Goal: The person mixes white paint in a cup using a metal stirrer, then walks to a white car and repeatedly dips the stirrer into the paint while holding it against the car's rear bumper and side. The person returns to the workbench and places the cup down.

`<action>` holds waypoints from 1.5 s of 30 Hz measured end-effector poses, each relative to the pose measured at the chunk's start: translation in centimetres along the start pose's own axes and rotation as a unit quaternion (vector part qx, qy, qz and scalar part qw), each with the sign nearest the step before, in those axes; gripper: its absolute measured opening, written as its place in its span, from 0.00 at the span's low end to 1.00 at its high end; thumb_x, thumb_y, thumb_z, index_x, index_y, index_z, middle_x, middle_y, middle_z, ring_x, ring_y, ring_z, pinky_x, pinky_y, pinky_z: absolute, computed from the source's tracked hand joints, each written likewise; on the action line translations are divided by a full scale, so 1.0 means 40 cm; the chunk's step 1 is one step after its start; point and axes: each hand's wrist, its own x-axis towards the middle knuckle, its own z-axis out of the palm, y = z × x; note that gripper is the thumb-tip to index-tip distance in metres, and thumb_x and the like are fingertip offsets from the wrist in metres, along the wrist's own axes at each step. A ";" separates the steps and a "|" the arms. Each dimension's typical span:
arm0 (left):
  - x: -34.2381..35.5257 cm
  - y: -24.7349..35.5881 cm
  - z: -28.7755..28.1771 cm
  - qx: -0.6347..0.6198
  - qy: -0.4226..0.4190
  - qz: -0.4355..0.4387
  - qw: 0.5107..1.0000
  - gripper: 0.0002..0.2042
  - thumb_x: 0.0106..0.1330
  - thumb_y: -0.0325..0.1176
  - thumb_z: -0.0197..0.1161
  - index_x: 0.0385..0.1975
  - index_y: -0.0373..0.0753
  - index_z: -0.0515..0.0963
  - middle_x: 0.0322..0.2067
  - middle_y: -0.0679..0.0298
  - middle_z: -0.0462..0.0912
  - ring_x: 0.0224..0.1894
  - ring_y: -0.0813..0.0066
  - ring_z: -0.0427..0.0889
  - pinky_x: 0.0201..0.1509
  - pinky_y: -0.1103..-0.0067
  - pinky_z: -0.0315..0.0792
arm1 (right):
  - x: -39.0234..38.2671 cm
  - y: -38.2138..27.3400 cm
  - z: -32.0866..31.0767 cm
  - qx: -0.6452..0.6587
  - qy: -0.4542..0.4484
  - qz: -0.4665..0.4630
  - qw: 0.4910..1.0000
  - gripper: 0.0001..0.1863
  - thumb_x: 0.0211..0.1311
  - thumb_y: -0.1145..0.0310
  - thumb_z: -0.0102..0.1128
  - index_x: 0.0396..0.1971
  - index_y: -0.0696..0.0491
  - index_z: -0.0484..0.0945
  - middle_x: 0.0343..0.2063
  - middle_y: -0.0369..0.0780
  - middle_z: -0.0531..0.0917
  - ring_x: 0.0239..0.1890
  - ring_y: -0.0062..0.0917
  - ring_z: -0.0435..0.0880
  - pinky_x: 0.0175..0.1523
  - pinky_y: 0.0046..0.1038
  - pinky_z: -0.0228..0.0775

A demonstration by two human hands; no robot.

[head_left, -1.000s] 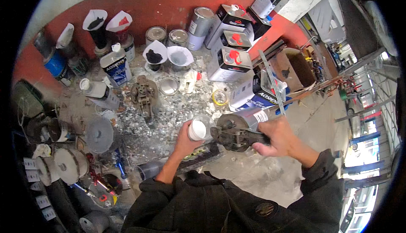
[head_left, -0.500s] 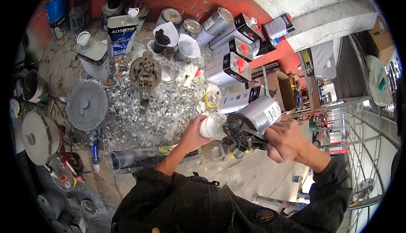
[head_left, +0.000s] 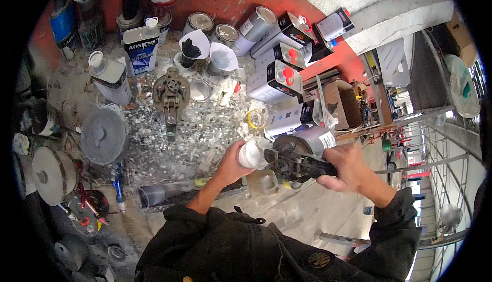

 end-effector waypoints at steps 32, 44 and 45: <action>-0.144 0.095 -0.240 -0.108 0.064 -0.148 0.981 0.36 0.47 0.22 0.77 0.59 0.33 0.67 0.53 0.60 0.78 0.55 0.71 0.78 0.60 0.73 0.72 | 0.301 -0.038 0.823 0.750 0.330 0.268 0.507 0.27 0.75 0.48 0.45 0.30 0.56 0.81 0.28 0.36 0.82 0.31 0.20 0.77 0.42 0.25 0.68; -0.074 0.035 -0.145 0.054 0.056 -0.070 0.995 0.40 0.44 0.23 0.77 0.59 0.37 0.61 0.52 0.54 0.75 0.57 0.60 0.76 0.58 0.69 0.71 | -0.060 0.034 0.238 0.166 0.131 0.127 0.969 0.33 0.52 0.38 0.66 0.16 0.58 0.75 0.12 0.42 0.75 0.14 0.34 0.74 0.25 0.33 0.67; -0.069 0.038 -0.127 0.040 0.045 -0.068 0.996 0.40 0.45 0.23 0.77 0.59 0.37 0.61 0.52 0.54 0.74 0.57 0.59 0.76 0.59 0.68 0.70 | -0.066 0.014 0.182 0.117 0.096 0.101 0.983 0.33 0.50 0.37 0.66 0.15 0.57 0.74 0.11 0.42 0.74 0.15 0.36 0.74 0.25 0.34 0.67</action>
